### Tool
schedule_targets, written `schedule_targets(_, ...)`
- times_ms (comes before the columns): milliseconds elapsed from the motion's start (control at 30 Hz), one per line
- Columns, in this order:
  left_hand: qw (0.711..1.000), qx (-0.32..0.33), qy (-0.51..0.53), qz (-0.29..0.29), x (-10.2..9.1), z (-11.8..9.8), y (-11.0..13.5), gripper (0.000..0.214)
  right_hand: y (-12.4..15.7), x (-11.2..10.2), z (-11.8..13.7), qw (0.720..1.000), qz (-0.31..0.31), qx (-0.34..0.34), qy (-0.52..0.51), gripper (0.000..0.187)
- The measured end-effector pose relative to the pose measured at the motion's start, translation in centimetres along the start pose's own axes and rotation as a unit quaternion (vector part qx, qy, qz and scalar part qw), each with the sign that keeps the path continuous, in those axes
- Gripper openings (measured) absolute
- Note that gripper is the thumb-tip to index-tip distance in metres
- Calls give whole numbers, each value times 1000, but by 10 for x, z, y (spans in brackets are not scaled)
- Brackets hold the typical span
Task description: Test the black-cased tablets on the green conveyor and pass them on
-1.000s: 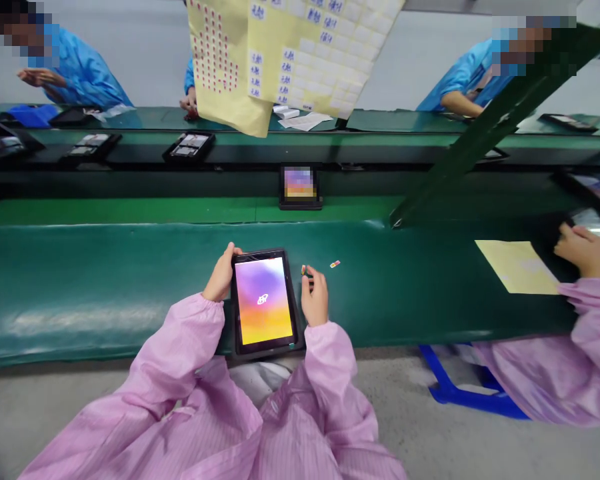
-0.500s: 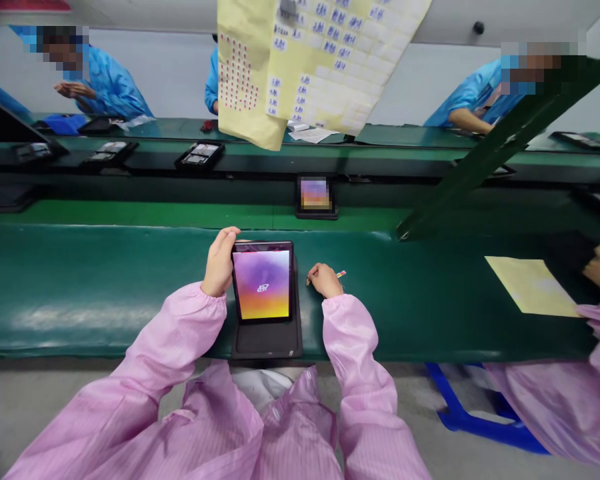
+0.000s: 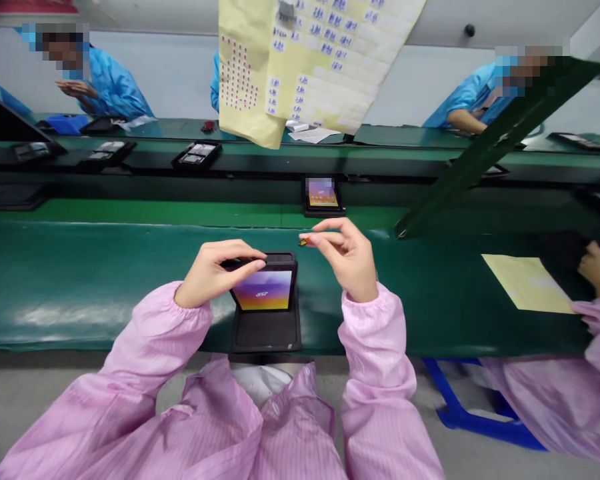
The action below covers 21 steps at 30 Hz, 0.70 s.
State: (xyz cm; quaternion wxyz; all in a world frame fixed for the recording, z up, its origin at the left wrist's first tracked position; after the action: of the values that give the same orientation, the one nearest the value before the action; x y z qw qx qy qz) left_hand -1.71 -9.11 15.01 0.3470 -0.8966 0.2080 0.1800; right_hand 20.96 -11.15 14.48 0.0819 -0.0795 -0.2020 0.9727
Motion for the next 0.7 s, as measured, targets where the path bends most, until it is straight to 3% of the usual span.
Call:
schedule_targets(100, 1000, 4, -15, -25, 4, -3, 2, 13, 5, 21, 28, 994, 91, -41, 47, 14)
schedule_targets(200, 993, 4, 8, -116, 8, 5, 10, 10, 7, 40, 38, 977, 164, -85, 109, 13)
schedule_targets(300, 973, 20, 70, -217, 11, 16, 19, 7, 6, 53, 40, 969, 176, -118, 131, 11)
schedule_targets(433, 944, 66, 87, -311, 17, 25, 27, 4, 5, 66, 43, 961, 199, -133, 136, 8)
schedule_targets(700, 917, 125, 55, -376, 18, 24, 29, 7, 8, 74, 49, 944, 217, -158, 191, 8)
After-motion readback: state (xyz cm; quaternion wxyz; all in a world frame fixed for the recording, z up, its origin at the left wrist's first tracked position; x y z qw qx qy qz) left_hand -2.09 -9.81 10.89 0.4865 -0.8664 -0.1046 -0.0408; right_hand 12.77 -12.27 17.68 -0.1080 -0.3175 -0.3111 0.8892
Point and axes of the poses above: each hand's wrist, its own y-axis away from the middle knuckle, its own x-axis out of the palm, z = x × y, the point moved 3 cm from there along -y, towards the middle knuckle, and after that the axes turned 3 degrees about y, right-handed, at the moved point
